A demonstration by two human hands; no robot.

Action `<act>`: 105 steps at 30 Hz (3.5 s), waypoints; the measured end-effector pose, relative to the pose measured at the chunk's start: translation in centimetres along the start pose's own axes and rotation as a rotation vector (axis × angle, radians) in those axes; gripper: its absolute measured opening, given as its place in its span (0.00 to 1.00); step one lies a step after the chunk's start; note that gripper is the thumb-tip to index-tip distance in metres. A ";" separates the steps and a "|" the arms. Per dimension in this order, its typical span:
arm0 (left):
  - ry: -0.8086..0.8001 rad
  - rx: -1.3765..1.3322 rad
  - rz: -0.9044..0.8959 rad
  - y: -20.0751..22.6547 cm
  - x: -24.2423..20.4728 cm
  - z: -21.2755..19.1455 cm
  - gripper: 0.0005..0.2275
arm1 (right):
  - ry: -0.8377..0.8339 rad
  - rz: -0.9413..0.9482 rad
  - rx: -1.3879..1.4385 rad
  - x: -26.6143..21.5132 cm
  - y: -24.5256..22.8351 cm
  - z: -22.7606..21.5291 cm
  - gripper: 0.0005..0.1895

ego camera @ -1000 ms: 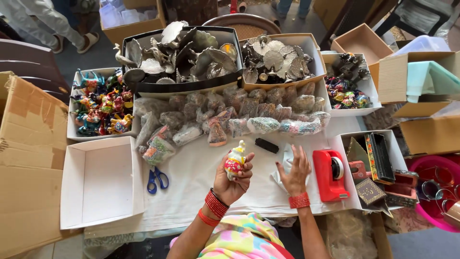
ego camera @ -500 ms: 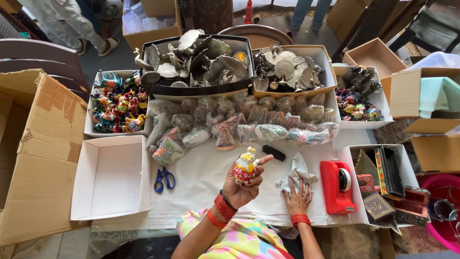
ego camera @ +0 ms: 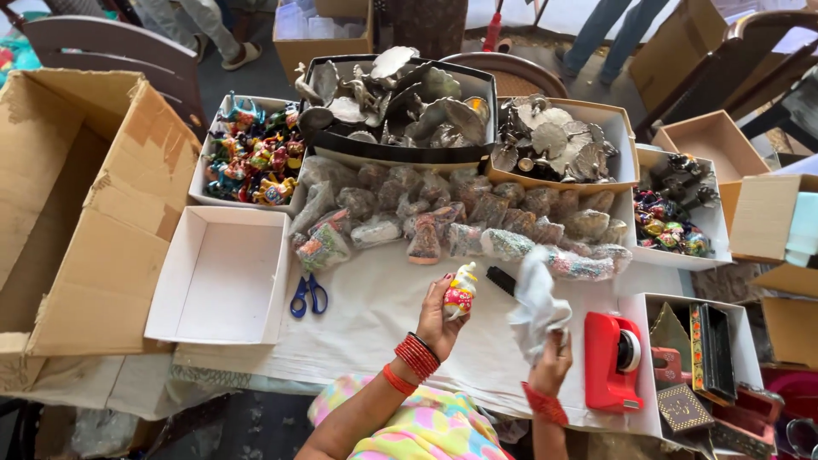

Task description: The person unwraps a small, colorful figurine from bubble wrap and wipes it with a white cloth. They then pick up a second figurine from a box and clean it thoroughly with the cloth, handling the items one at a time.

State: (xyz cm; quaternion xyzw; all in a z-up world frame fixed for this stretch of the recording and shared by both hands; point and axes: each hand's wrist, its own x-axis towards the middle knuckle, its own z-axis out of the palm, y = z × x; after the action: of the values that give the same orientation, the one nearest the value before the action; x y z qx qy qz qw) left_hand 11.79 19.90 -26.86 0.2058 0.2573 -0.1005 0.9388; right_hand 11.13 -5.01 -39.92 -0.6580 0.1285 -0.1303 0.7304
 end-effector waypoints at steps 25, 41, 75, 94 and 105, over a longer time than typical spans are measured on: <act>-0.536 0.391 0.758 1.4 -1.1 3.1 0.29 | -0.385 -0.815 -0.325 -7.8 -12.4 15.1 0.23; -0.460 0.201 0.551 2.9 -2.6 3.6 0.22 | -0.419 -0.593 -0.224 -7.8 -12.3 16.7 0.31; -0.366 0.154 0.436 1.3 -0.9 1.5 0.25 | -0.351 -0.258 0.185 -4.7 -10.9 17.7 0.38; -0.362 0.377 0.478 -0.2 -0.3 1.8 0.18 | -0.392 0.198 0.641 0.9 -6.8 14.7 0.41; -0.397 0.116 0.606 0.5 0.2 1.0 0.29 | -0.394 -0.051 0.399 -6.6 -14.2 18.1 0.38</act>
State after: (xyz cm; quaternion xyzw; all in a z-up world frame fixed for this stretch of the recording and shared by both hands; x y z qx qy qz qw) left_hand 12.59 19.85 -26.01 0.3022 -0.0087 0.1297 0.9443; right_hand 11.15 12.78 -23.89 -0.5170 -0.0606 -0.0410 0.8528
